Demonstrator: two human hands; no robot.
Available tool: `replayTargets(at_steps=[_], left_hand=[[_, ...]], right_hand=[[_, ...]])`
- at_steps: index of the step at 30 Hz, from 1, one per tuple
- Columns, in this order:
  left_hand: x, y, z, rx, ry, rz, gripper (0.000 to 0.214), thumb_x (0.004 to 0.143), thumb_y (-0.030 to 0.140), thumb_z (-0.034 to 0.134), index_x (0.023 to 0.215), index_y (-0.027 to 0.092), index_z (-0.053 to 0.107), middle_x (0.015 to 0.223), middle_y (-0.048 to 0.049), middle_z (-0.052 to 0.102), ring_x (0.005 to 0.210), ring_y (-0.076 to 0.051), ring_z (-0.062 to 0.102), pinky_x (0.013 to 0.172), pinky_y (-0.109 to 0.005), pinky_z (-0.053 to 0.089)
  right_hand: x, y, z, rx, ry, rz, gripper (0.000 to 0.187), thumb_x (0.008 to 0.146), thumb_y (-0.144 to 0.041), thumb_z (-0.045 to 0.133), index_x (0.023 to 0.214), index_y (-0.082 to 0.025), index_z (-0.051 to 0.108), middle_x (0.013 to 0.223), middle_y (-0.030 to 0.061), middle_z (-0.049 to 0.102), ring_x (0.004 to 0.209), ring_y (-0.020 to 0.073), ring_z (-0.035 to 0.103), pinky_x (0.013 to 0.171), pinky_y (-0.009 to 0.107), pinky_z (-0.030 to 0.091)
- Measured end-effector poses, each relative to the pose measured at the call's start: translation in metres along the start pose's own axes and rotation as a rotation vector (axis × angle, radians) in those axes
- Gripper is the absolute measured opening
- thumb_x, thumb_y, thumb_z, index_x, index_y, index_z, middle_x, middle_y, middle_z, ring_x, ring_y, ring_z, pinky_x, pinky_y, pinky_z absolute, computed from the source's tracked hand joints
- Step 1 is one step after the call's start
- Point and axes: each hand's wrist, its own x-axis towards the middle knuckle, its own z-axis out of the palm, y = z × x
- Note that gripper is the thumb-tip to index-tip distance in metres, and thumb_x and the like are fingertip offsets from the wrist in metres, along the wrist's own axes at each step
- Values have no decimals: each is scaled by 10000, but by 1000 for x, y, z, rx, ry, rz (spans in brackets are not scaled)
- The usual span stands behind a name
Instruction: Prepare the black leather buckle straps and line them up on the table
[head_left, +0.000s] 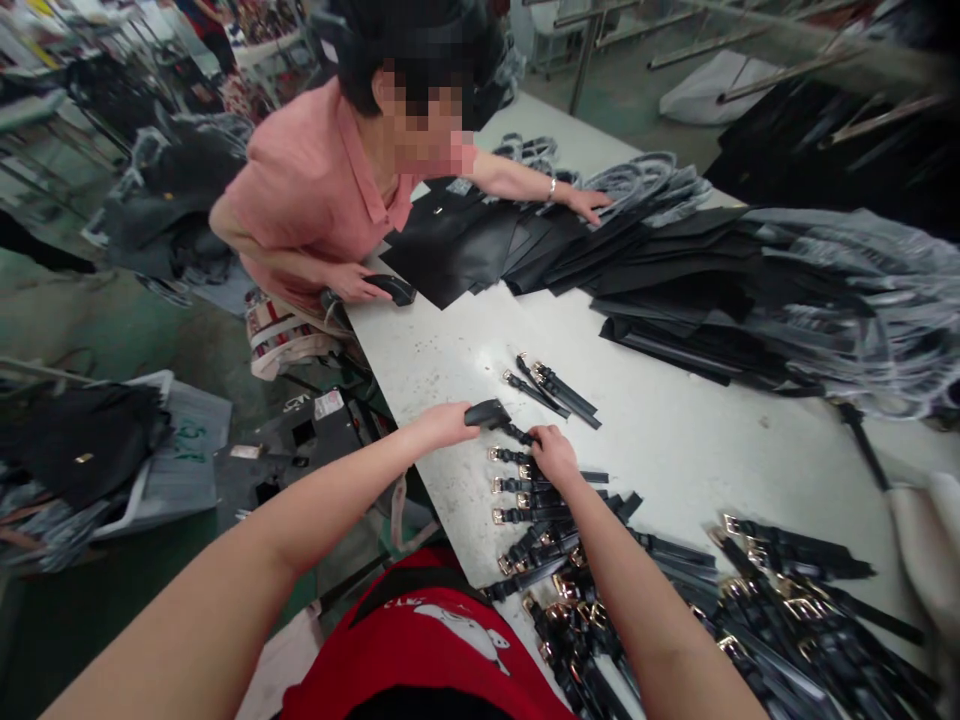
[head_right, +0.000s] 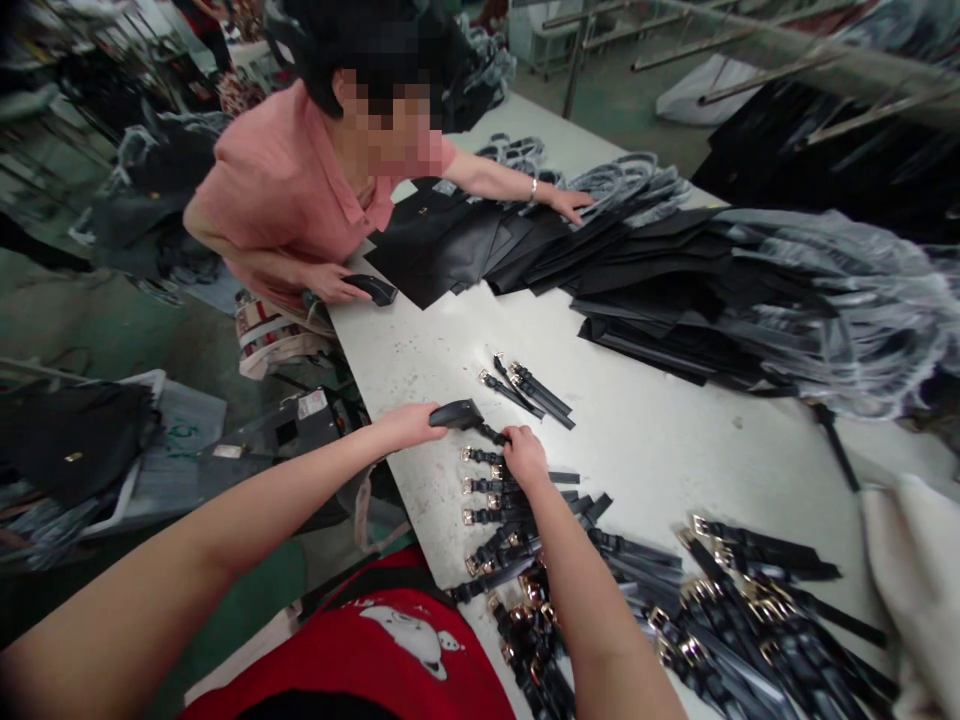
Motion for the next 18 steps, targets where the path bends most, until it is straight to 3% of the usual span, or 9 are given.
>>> replayTargets(at_steps=[6, 11, 15, 18], left_hand=[[-44, -42, 1, -58, 33, -88, 432, 725, 453, 435, 1098, 244, 498, 942, -37, 624, 816, -195, 583, 646, -237, 430], [-57, -46, 5, -111, 20, -88, 407, 729, 423, 444, 1099, 263, 495, 960, -25, 621, 828, -190, 580, 668, -234, 424], [-64, -50, 9, -142, 43, -84, 414, 735, 436, 437, 1113, 276, 481, 949, -21, 621, 830, -187, 579, 674, -234, 420], [-74, -58, 14, -143, 31, -112, 438, 741, 450, 424, 1148, 288, 450, 948, -22, 621, 824, -190, 581, 663, -239, 420]], right_hand=[[-2, 17, -19, -108, -123, -65, 217, 761, -192, 408, 898, -219, 575, 890, 40, 531, 830, 143, 508, 719, 225, 355], [50, -8, -34, -83, 28, -100, 329, 795, -203, 365, 1107, -194, 470, 1072, 73, 487, 916, 160, 496, 768, 240, 359], [85, -35, -22, -55, 84, 7, 376, 791, -238, 384, 1158, -167, 424, 1134, 110, 429, 908, 183, 498, 752, 271, 379], [81, -39, -6, -65, 43, 12, 326, 769, -305, 442, 1075, -206, 491, 1029, 82, 473, 885, 189, 500, 749, 277, 378]])
